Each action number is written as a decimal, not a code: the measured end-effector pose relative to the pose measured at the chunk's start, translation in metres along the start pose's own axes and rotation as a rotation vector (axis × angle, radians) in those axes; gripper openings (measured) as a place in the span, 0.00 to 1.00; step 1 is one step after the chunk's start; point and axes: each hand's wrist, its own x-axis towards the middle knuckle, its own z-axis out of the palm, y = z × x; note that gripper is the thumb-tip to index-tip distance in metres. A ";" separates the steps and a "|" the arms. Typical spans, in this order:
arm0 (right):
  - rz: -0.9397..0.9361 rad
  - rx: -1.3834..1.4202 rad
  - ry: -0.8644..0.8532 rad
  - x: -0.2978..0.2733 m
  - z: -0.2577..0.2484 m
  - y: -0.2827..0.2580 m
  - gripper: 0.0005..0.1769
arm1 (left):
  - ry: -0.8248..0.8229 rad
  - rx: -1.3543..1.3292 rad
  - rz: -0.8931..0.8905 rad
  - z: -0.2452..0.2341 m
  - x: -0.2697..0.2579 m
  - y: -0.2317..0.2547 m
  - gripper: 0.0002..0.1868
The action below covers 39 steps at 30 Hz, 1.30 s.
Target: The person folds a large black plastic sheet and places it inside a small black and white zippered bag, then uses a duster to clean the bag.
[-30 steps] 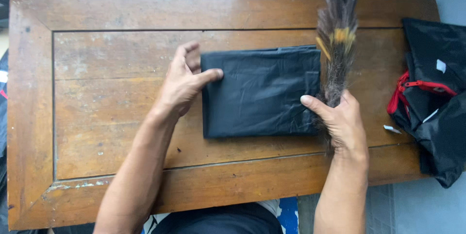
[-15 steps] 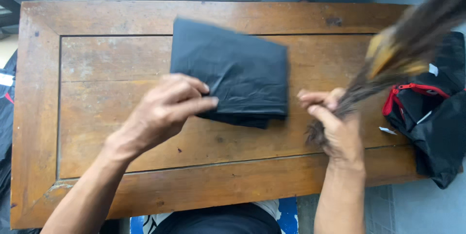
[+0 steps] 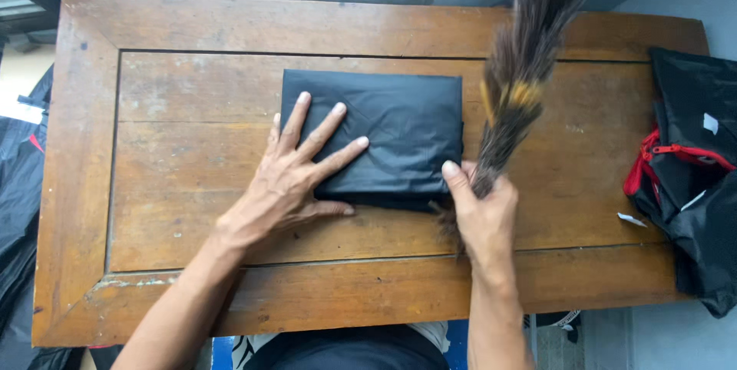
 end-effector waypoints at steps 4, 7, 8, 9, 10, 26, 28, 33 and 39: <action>0.025 -0.202 -0.024 -0.011 -0.004 0.014 0.18 | 0.004 0.105 -0.002 0.007 -0.004 0.005 0.45; -0.053 -0.228 -0.060 -0.011 -0.007 0.010 0.20 | 0.000 0.054 -0.007 0.002 -0.003 0.007 0.47; -0.078 -0.206 -0.072 -0.010 -0.009 0.007 0.23 | -0.032 -0.006 -0.013 -0.001 -0.002 0.007 0.51; -0.078 -0.203 -0.066 -0.013 -0.012 0.006 0.23 | -0.031 -0.004 -0.007 -0.004 0.002 0.008 0.51; -0.052 -0.203 -0.038 -0.016 -0.015 0.006 0.21 | 0.046 -0.096 -0.055 -0.006 0.006 0.009 0.40; 0.068 0.015 -0.749 -0.115 0.010 -0.003 0.31 | 0.397 -0.568 -0.184 -0.004 0.020 0.037 0.21; -0.041 0.016 -0.492 -0.102 -0.007 0.001 0.28 | 0.427 -0.467 -0.211 -0.005 0.014 0.034 0.20; -0.216 -0.492 0.214 -0.047 -0.049 0.026 0.25 | 0.406 -0.334 -0.171 -0.011 0.025 0.029 0.20; -0.291 -1.140 0.109 -0.015 -0.066 0.048 0.27 | 0.197 0.086 -0.096 0.008 0.062 0.028 0.27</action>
